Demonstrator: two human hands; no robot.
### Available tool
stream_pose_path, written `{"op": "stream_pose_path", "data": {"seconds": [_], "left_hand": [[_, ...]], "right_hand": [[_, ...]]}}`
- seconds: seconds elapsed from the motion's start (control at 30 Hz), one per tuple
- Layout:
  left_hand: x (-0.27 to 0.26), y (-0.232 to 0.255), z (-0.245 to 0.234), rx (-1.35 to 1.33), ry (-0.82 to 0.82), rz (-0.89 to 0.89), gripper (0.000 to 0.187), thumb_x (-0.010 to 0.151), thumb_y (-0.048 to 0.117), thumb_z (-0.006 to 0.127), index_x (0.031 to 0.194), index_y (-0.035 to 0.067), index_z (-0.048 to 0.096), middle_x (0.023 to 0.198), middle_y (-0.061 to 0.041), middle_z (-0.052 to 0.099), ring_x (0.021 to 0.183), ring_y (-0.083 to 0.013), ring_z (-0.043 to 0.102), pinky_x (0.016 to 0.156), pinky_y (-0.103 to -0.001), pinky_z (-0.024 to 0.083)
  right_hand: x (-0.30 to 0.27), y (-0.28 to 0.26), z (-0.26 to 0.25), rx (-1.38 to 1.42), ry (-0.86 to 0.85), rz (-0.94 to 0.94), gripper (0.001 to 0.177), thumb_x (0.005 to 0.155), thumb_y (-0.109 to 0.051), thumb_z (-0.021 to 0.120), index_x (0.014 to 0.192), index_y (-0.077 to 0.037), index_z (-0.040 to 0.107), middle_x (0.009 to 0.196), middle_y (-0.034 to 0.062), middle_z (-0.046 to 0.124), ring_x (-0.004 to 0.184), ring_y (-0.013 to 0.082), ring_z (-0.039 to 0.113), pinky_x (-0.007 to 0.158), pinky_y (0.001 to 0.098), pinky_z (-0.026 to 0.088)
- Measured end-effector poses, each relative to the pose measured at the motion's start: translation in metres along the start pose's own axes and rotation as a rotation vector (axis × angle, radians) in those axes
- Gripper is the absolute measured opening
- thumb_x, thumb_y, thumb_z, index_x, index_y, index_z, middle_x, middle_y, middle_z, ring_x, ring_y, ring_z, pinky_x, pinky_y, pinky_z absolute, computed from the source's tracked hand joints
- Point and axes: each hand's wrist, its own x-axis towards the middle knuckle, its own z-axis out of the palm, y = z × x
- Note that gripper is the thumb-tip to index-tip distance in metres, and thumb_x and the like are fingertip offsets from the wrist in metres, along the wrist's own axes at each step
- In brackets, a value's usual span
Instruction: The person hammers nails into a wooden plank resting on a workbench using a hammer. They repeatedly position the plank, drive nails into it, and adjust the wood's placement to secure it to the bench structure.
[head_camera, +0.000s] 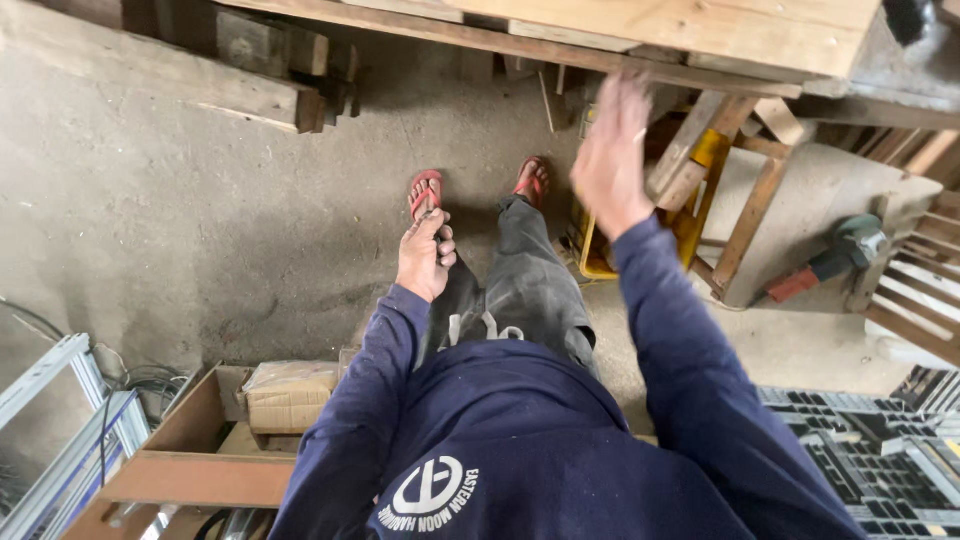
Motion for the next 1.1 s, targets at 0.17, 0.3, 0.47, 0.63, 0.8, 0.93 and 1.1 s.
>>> {"op": "stream_pose_path", "data": {"seconds": [0.17, 0.3, 0.47, 0.63, 0.8, 0.93, 1.1], "left_hand": [[0.01, 0.042, -0.024, 0.012, 0.009, 0.022, 0.012, 0.097, 0.025, 0.068, 0.093, 0.014, 0.063, 0.072, 0.002, 0.057, 0.053, -0.0088, 0.048, 0.044, -0.024, 0.032], [-0.001, 0.076, -0.035, 0.081, 0.022, 0.112, 0.012, 0.097, 0.025, 0.068, 0.093, 0.015, 0.063, 0.073, 0.003, 0.057, 0.055, -0.0078, 0.048, 0.045, -0.024, 0.033], [-0.009, 0.106, -0.02, 0.33, -0.066, 0.232, 0.021, 0.096, 0.025, 0.065, 0.108, 0.009, 0.073, 0.076, 0.005, 0.056, 0.058, -0.0046, 0.047, 0.046, -0.023, 0.034], [0.018, 0.17, 0.048, 0.799, -0.022, 0.819, 0.043, 0.088, 0.02, 0.076, 0.124, -0.001, 0.068, 0.099, 0.0, 0.071, 0.079, -0.0096, 0.064, 0.067, -0.026, 0.058], [0.039, 0.192, 0.116, 1.037, -0.208, 0.939, 0.043, 0.091, 0.024, 0.082, 0.125, 0.0, 0.074, 0.092, -0.01, 0.073, 0.078, -0.0199, 0.065, 0.073, -0.038, 0.057], [0.048, 0.131, 0.179, 1.228, -0.27, 0.867, 0.065, 0.082, 0.022, 0.083, 0.138, 0.004, 0.057, 0.088, -0.018, 0.074, 0.074, -0.023, 0.07, 0.074, -0.039, 0.058], [0.088, 0.118, 0.222, 1.219, -0.348, 1.15, 0.045, 0.088, 0.031, 0.086, 0.113, -0.003, 0.07, 0.099, -0.023, 0.075, 0.087, -0.0308, 0.071, 0.086, -0.044, 0.057]], "right_hand": [[0.028, -0.11, 0.046, -0.029, 0.028, -0.269, 0.077, 0.098, 0.007, 0.055, 0.166, 0.006, 0.019, 0.173, 0.0302, 0.015, 0.164, 0.0461, 0.012, 0.138, 0.0545, 0.013], [0.088, -0.119, 0.066, -0.104, 0.022, -0.125, 0.079, 0.092, 0.006, 0.055, 0.163, 0.01, 0.02, 0.168, 0.0315, 0.021, 0.159, 0.0463, 0.019, 0.132, 0.0575, 0.016], [0.055, -0.132, 0.066, 0.218, 0.025, 0.039, 0.066, 0.101, -0.003, 0.061, 0.161, -0.001, 0.035, 0.167, 0.0248, 0.029, 0.157, 0.0397, 0.029, 0.131, 0.0516, 0.027], [-0.004, -0.067, 0.049, 0.692, 0.386, 0.598, 0.059, 0.099, -0.015, 0.064, 0.154, -0.005, 0.046, 0.158, 0.0206, 0.046, 0.146, 0.0334, 0.05, 0.121, 0.0475, 0.049], [-0.047, 0.113, -0.014, 0.688, 0.992, 0.671, 0.075, 0.107, -0.043, 0.061, 0.16, 0.0, 0.031, 0.165, 0.0262, 0.037, 0.151, 0.0402, 0.047, 0.127, 0.0543, 0.044], [-0.04, 0.213, -0.049, 0.85, 0.927, 0.822, 0.09, 0.096, -0.057, 0.056, 0.16, -0.005, 0.02, 0.165, 0.0226, 0.023, 0.149, 0.0405, 0.034, 0.12, 0.0626, 0.028], [-0.023, 0.277, -0.029, 0.928, 0.67, 0.81, 0.096, 0.098, -0.071, 0.058, 0.161, -0.002, 0.035, 0.171, 0.0229, 0.035, 0.16, 0.0377, 0.031, 0.128, 0.0642, 0.027]]}}
